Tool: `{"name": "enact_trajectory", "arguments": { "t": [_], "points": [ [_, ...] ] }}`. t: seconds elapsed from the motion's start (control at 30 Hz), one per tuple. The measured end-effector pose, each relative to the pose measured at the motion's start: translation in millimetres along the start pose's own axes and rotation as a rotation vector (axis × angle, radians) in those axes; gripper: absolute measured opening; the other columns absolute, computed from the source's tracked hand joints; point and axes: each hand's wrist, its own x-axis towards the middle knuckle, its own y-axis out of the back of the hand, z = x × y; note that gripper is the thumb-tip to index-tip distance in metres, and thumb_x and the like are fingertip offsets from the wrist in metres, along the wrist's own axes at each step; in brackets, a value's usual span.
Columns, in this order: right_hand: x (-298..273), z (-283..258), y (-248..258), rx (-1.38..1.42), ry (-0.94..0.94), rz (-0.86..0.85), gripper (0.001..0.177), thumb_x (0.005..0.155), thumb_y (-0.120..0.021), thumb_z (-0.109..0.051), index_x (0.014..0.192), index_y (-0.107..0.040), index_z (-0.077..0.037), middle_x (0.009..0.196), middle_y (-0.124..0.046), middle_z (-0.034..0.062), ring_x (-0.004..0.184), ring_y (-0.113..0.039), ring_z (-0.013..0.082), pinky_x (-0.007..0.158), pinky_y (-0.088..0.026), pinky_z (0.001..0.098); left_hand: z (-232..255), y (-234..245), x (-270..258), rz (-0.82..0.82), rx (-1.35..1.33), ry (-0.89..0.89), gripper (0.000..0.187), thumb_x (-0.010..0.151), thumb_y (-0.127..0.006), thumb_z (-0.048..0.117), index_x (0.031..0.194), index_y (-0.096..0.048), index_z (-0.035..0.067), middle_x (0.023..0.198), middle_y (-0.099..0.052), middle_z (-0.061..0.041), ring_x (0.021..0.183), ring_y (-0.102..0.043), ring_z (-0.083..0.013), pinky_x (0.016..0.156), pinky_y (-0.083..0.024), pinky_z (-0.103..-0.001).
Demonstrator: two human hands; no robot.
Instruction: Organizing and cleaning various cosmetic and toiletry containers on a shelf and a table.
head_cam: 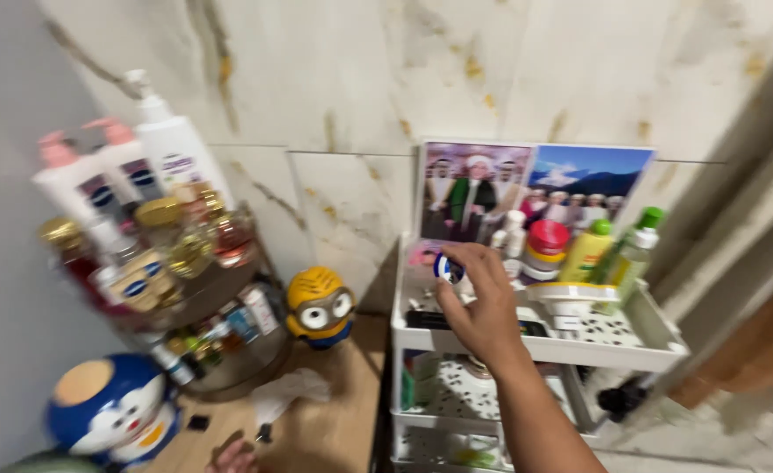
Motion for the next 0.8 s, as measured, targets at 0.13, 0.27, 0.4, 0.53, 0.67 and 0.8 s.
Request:
{"name": "enact_trajectory", "arguments": {
  "t": [0.13,0.27,0.4,0.53,0.67,0.8],
  "points": [
    [6,-40,-31,0.252,0.004,-0.065,0.042,0.086,-0.072,-0.005,0.128,-0.062,-0.005,0.123,-0.066,0.0153,0.109,-0.068,0.0279,0.092,-0.055,0.0341,6,-41,8,0.250,-0.012,-0.219,0.073,0.101,-0.033,0.060,0.135,-0.053,-0.001,0.120,-0.067,-0.021,0.100,-0.069,-0.0314,0.082,-0.058,-0.055],
    [25,-84,-80,0.393,0.149,-0.183,0.045,0.084,-0.072,-0.003,0.128,-0.061,-0.005,0.126,-0.064,0.0172,0.109,-0.067,0.0293,0.094,-0.054,0.0353,12,-83,2,0.408,-0.130,-0.377,0.062,0.108,-0.039,0.050,0.126,-0.062,-0.005,0.100,-0.069,-0.018,0.086,-0.068,-0.0306,0.076,-0.059,-0.051],
    [55,-108,-150,0.444,0.180,-0.239,0.042,0.084,-0.073,-0.008,0.125,-0.062,-0.005,0.122,-0.066,0.0162,0.107,-0.068,0.0298,0.093,-0.055,0.0370,20,-88,9,0.559,-0.183,-0.375,0.059,0.105,-0.041,0.048,0.120,-0.061,-0.005,0.094,-0.069,-0.015,0.085,-0.066,-0.0267,0.074,-0.056,-0.045],
    [96,-134,-207,0.256,0.111,-0.449,0.041,0.079,-0.080,-0.018,0.117,-0.068,-0.008,0.107,-0.072,0.0167,0.100,-0.069,0.0346,0.086,-0.054,0.0423,30,-110,13,0.340,-0.423,-0.250,0.056,0.104,-0.044,0.047,0.117,-0.061,-0.006,0.087,-0.066,-0.013,0.078,-0.065,-0.0276,0.072,-0.053,-0.042],
    [124,-133,-266,-0.076,0.099,-0.898,0.034,0.073,-0.086,-0.029,0.100,-0.077,-0.010,0.098,-0.076,0.0110,0.096,-0.071,0.0307,0.085,-0.056,0.0422,34,-125,12,0.476,-0.300,-0.208,0.056,0.097,-0.046,0.051,0.110,-0.066,0.000,0.081,-0.066,-0.012,0.069,-0.064,-0.0288,0.068,-0.054,-0.045],
    [138,-146,-288,-0.237,0.078,-1.136,0.033,0.073,-0.085,-0.028,0.104,-0.082,-0.016,0.102,-0.079,0.0119,0.096,-0.075,0.0276,0.087,-0.059,0.0398,34,-127,11,0.484,-0.267,-0.216,0.058,0.098,-0.045,0.051,0.111,-0.067,-0.001,0.082,-0.067,-0.014,0.070,-0.063,-0.0289,0.070,-0.053,-0.046]
  ]
}}
